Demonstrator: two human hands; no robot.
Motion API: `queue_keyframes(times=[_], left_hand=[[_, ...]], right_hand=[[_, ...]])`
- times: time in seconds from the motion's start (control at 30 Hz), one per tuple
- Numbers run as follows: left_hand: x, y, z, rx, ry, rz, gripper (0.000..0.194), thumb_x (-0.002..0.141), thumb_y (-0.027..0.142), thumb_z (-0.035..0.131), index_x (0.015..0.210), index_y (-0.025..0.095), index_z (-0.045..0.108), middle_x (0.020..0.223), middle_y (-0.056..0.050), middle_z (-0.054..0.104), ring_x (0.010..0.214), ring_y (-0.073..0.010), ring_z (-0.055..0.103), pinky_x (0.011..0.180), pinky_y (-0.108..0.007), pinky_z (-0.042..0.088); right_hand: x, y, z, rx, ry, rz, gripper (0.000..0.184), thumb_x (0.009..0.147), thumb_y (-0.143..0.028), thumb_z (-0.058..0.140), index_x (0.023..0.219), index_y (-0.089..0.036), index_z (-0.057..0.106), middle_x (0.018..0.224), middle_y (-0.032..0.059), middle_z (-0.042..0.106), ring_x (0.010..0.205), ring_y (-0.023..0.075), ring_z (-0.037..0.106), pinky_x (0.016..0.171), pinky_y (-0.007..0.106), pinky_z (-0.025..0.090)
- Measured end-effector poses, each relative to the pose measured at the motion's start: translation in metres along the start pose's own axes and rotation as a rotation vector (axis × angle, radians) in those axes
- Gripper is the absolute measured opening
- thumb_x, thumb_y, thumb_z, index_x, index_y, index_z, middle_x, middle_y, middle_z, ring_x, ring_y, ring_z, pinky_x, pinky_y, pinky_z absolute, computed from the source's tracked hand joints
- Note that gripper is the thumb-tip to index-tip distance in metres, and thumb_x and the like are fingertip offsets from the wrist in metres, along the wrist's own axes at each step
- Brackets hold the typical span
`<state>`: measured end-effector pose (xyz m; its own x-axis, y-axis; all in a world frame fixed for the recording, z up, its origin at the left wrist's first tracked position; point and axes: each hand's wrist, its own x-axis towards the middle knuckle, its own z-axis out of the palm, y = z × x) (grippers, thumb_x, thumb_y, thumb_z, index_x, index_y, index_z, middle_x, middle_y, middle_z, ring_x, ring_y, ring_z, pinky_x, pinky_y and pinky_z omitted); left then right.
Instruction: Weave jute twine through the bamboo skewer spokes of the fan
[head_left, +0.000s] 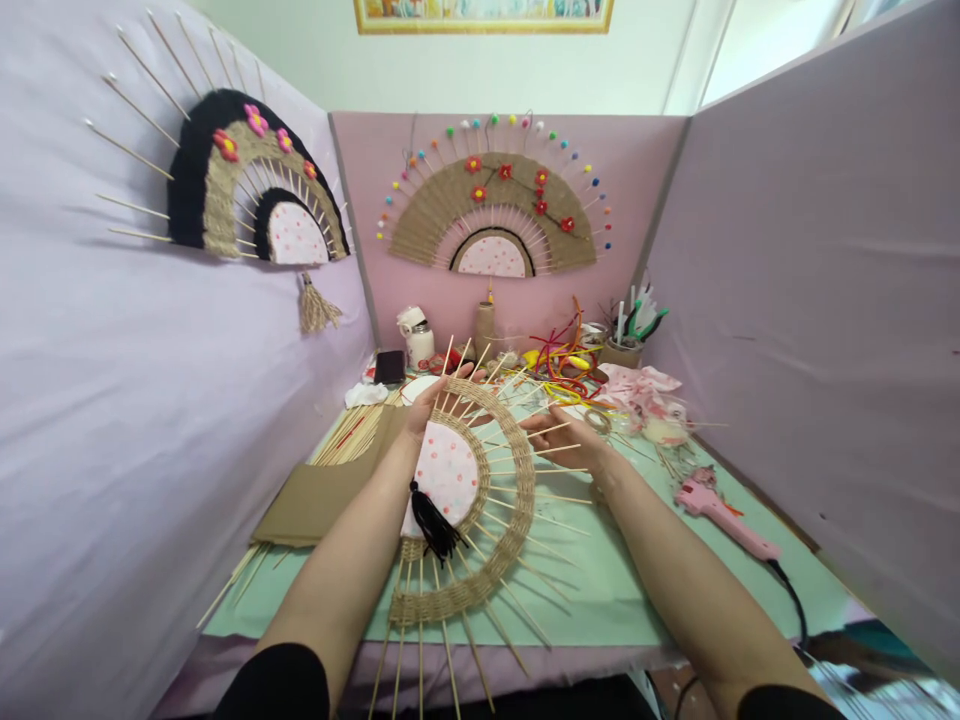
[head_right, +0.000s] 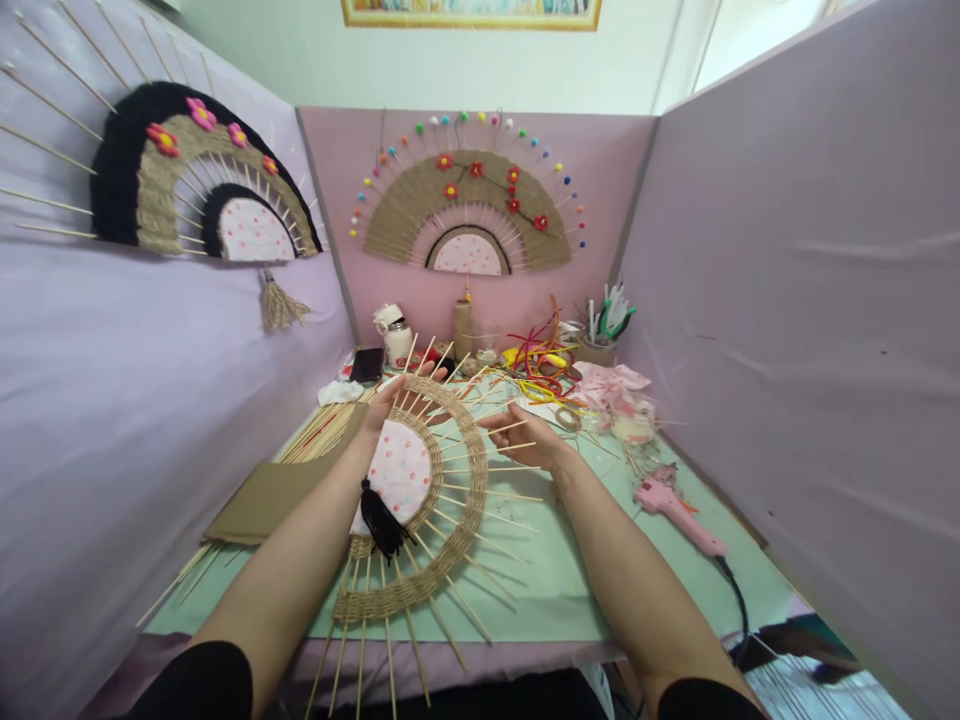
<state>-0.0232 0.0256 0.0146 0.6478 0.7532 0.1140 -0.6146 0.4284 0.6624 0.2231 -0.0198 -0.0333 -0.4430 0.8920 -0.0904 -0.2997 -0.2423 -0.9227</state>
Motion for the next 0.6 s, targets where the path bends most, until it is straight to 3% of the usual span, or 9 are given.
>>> queue_keyframes(times=[0.17, 0.43, 0.6], left_hand=[[-0.010, -0.007, 0.007, 0.047, 0.019, 0.042, 0.050, 0.085, 0.034, 0.040, 0.134, 0.026, 0.043, 0.120, -0.008, 0.060, 0.115, -0.0279, 0.051, 0.100, -0.048, 0.033], [-0.012, -0.009, -0.001, 0.188, 0.176, 0.089, 0.039, 0.081, 0.040, 0.047, 0.114, 0.022, 0.058, 0.106, -0.010, 0.065, 0.110, -0.0320, 0.052, 0.095, -0.045, 0.036], [-0.009, -0.009, -0.005, 0.217, 0.232, 0.053, 0.036, 0.080, 0.042, 0.048, 0.108, 0.022, 0.060, 0.099, -0.008, 0.066, 0.106, -0.0311, 0.054, 0.091, -0.044, 0.039]], right_hand=[[-0.003, -0.001, -0.001, 0.150, -0.009, 0.010, 0.052, 0.084, -0.055, 0.044, 0.091, -0.009, 0.069, 0.057, 0.0020, 0.052, 0.052, 0.0090, 0.043, 0.049, 0.021, 0.032], [-0.009, -0.009, -0.005, 0.038, 0.059, -0.016, 0.047, 0.078, -0.056, 0.053, 0.083, -0.012, 0.067, 0.051, -0.0016, 0.045, 0.045, 0.0069, 0.034, 0.042, 0.020, 0.024], [-0.012, -0.019, -0.004, 0.029, 0.215, -0.299, 0.033, 0.073, -0.048, 0.063, 0.085, -0.018, 0.064, 0.056, -0.0039, 0.044, 0.043, 0.0057, 0.026, 0.040, 0.020, 0.020]])
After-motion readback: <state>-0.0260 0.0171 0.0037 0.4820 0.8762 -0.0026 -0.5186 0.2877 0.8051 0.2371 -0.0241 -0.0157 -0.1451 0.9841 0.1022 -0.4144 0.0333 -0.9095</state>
